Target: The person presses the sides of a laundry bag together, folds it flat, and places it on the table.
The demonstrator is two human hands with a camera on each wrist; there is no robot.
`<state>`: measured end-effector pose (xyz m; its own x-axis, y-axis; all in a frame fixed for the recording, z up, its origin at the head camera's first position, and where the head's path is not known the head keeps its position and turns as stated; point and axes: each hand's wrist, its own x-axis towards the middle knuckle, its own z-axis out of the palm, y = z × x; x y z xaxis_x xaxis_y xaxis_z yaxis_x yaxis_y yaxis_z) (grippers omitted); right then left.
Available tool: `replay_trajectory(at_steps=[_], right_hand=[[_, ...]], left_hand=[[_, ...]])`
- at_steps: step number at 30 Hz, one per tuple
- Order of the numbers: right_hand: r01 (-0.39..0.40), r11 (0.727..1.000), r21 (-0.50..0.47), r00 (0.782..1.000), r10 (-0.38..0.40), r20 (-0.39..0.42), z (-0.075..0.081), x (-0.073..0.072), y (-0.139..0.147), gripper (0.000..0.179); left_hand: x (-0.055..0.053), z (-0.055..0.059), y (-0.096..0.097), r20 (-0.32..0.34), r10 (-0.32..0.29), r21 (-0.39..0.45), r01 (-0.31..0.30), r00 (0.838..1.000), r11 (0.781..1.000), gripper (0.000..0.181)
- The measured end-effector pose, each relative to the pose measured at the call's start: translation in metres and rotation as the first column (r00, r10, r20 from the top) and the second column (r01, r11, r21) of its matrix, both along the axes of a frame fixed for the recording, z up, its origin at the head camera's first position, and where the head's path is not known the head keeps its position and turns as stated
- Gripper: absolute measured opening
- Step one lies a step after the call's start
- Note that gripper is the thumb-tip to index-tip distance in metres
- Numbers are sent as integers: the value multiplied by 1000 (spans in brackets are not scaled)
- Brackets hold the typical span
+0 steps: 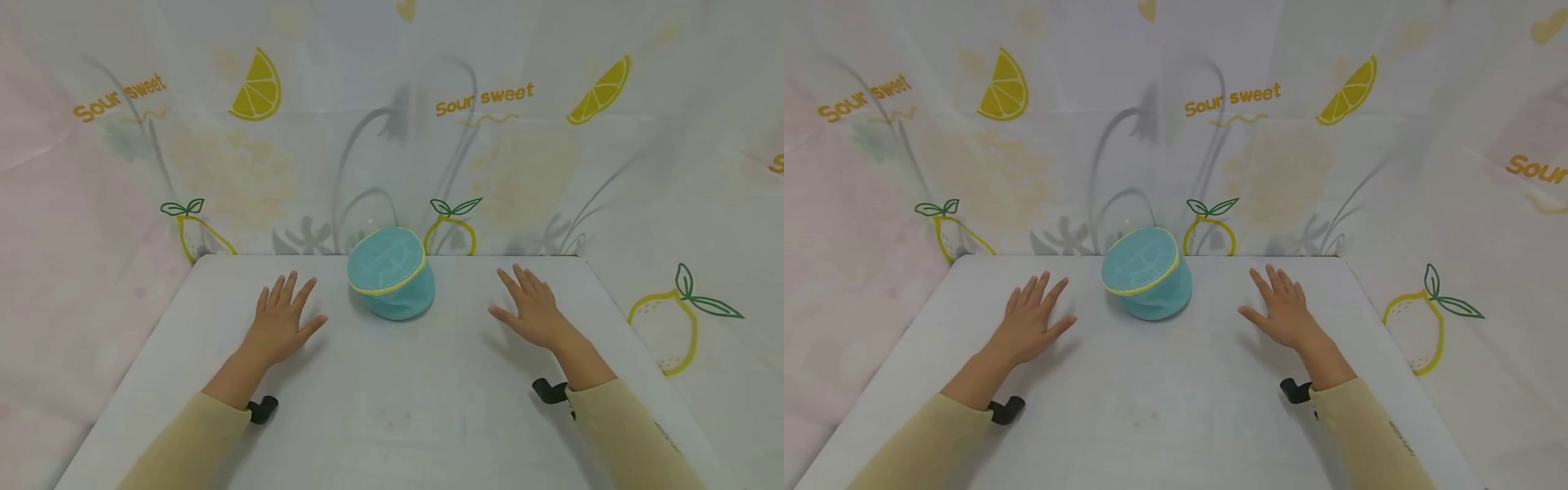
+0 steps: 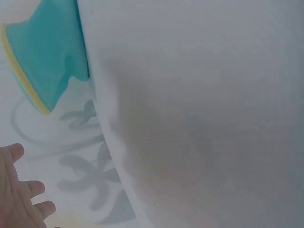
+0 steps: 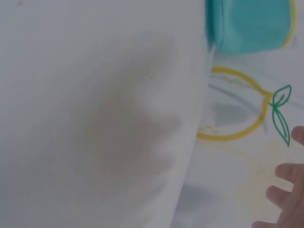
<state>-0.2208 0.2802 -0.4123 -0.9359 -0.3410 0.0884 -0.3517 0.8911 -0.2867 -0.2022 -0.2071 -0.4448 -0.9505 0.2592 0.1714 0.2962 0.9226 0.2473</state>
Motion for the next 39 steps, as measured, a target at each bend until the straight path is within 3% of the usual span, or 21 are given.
replay_trajectory(at_steps=[12, 25, 33, 39], right_hand=[[-55, 986, -155, 996, 43, -82, -4, -8, -29, 72], [-58, 930, -362, 998, 47, -40, -12, -13, -68, 65], [-77, 887, -455, 997, 54, -64, -14, -20, -93, 59], [-94, 846, -525, 995, 63, -77, -15, -23, -113, 56]], left_hand=[[-4, 4, 25, -4, -30, 134, 31, 1000, 991, 77], [-15, -4, 48, -5, -33, 325, 33, 999, 945, 73], [-23, -2, 64, 34, -16, 461, -1, 999, 888, 74], [-30, -3, 75, 45, -34, 592, 1, 998, 806, 71]])
